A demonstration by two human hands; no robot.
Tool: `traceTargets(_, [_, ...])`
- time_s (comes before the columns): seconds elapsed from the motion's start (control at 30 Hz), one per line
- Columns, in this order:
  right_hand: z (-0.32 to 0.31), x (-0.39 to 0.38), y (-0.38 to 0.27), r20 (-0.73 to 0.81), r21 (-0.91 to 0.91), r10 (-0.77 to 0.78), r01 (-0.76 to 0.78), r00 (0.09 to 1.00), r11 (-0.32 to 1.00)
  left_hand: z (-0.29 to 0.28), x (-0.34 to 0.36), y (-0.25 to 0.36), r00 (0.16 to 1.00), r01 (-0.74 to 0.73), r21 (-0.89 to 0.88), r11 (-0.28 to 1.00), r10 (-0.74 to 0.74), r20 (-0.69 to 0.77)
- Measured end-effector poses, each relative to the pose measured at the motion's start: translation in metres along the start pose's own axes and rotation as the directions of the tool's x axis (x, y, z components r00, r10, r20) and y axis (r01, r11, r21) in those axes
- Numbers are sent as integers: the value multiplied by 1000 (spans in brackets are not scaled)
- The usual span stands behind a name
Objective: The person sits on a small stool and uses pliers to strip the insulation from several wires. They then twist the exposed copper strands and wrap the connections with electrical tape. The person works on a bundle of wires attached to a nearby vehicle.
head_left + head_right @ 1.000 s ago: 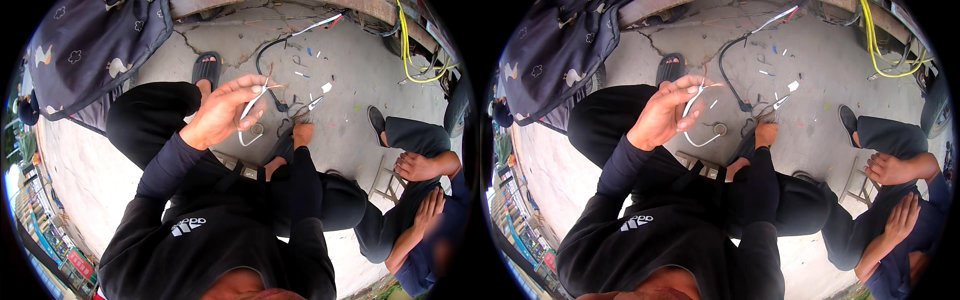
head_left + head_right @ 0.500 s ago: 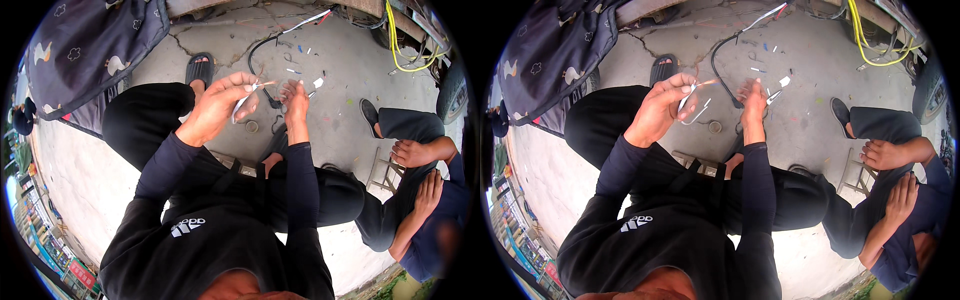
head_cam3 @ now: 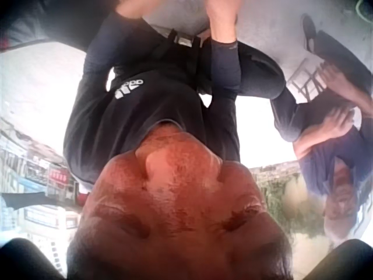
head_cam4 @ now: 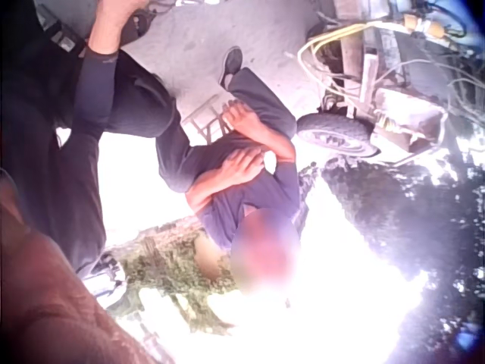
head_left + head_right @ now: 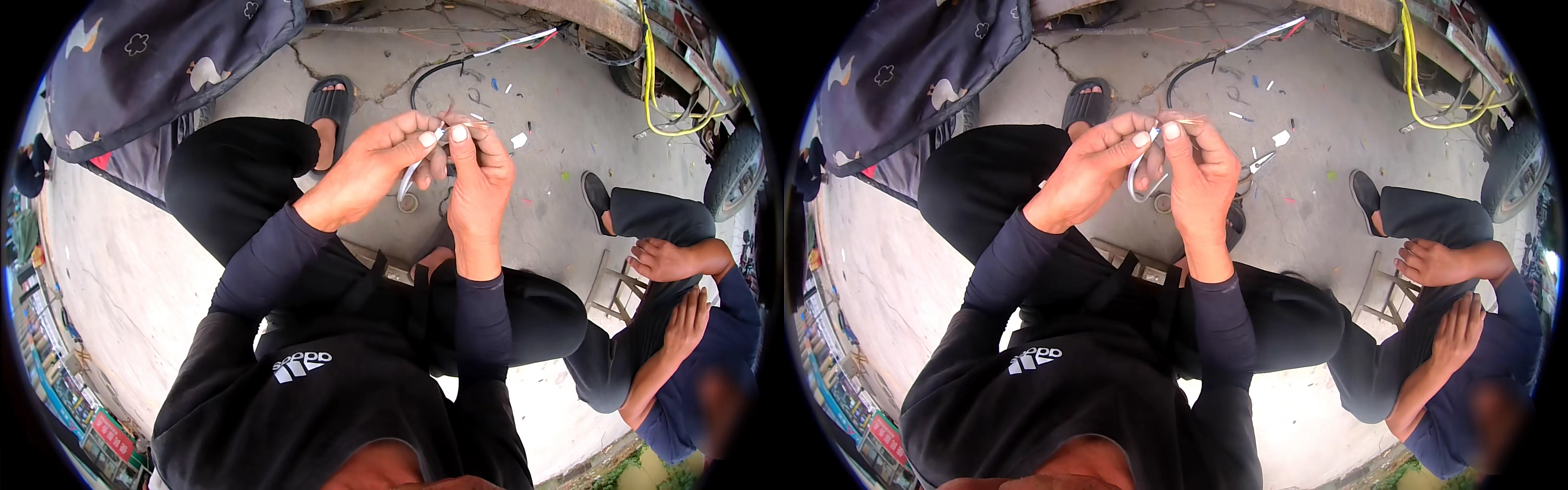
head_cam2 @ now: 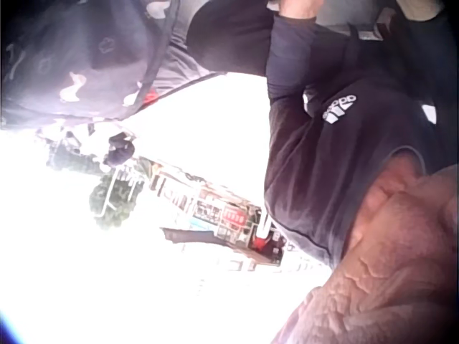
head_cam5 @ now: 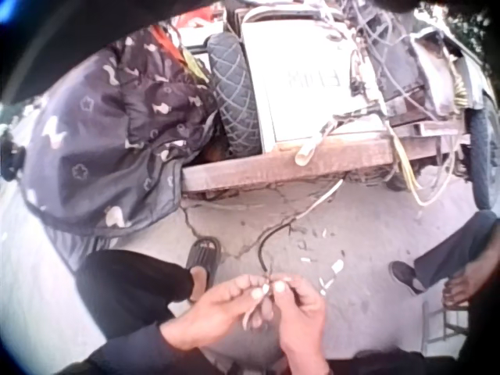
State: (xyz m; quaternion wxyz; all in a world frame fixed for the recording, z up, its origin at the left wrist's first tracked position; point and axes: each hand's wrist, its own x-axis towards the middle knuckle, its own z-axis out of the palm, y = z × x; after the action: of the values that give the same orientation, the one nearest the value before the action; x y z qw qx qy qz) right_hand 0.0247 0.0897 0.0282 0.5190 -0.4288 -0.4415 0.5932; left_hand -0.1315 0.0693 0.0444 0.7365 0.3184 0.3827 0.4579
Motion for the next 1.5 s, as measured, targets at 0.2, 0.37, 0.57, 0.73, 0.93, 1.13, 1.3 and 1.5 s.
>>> traceTargets(0.2, [8,-2,0,145,-701,-645,538,751,468,7,-8,-1,997,13,-43,999,-10,77])
traceTargets(0.37, [16,-12,-14,-53,-563,-485,375,873,736,28,-16,-3,997,40,-289,956,-20,70])
traceTargets(0.57, [4,-10,-21,-96,-471,-413,324,906,821,35,-11,-4,996,56,-305,951,-31,88])
traceTargets(0.73, [-82,48,-19,-495,27,-104,135,863,990,32,6,-20,999,10,-150,989,-3,48])
traceTargets(0.93, [-339,75,180,-771,155,348,-372,534,915,40,44,-32,981,60,-90,994,-75,-177])
traceTargets(1.13, [-277,45,314,-572,-801,196,-594,796,75,17,70,-27,968,92,-44,995,-100,-230])
traceTargets(1.3, [-236,83,264,-656,-705,337,-708,676,48,7,82,4,977,80,-26,996,-83,-197])
traceTargets(1.5, [-238,105,277,-697,-679,352,-732,624,-47,3,72,13,988,43,-37,998,-48,-144])
